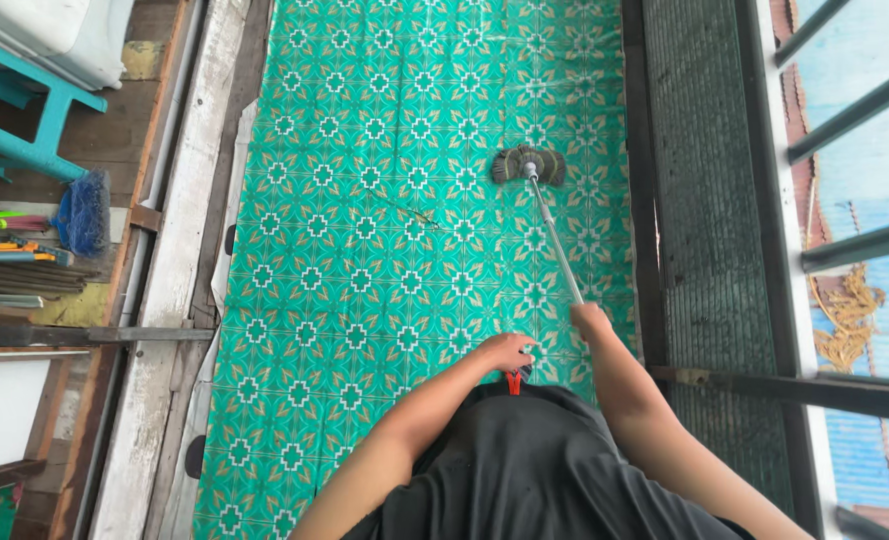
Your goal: The person mops a patterned green floor using a mop and a spray bottle, moving the mop across the floor surface.
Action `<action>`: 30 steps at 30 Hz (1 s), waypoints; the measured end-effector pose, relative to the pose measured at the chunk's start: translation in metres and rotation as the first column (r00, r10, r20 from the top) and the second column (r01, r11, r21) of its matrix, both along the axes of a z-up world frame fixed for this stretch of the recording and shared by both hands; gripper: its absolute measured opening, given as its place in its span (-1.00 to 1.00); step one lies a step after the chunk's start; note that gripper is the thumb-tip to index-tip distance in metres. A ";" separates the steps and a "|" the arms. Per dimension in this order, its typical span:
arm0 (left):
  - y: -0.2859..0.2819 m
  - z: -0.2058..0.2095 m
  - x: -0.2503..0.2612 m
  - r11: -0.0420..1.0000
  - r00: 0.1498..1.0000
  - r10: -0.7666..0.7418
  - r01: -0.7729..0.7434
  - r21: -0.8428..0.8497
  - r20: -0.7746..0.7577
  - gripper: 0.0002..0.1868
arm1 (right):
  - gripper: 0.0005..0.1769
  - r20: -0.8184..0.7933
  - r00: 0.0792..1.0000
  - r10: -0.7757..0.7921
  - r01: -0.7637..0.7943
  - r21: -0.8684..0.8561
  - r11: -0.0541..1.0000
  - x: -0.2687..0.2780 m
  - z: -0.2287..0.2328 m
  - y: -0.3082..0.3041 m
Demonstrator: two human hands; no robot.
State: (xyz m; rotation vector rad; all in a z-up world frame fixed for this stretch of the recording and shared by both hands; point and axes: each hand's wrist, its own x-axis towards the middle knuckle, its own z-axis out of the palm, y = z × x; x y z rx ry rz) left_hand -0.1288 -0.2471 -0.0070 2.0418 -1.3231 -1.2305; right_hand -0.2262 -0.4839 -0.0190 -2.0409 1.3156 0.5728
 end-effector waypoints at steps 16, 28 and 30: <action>0.037 -0.008 -0.033 0.994 0.995 -0.091 0.092 0.051 -0.034 -0.39 | -0.38 0.009 0.997 0.078 -0.075 -0.191 0.979 -0.199 0.069 0.130; 0.056 -0.015 -0.058 0.978 0.984 -0.156 0.166 0.130 -0.084 -0.35 | -0.27 -0.262 0.950 -0.171 0.211 0.132 0.969 -0.368 0.116 0.259; 0.051 -0.015 -0.056 0.973 0.983 -0.166 0.177 0.151 -0.083 -0.37 | -0.26 -0.253 0.954 -0.161 0.197 0.126 0.972 -0.378 0.126 0.269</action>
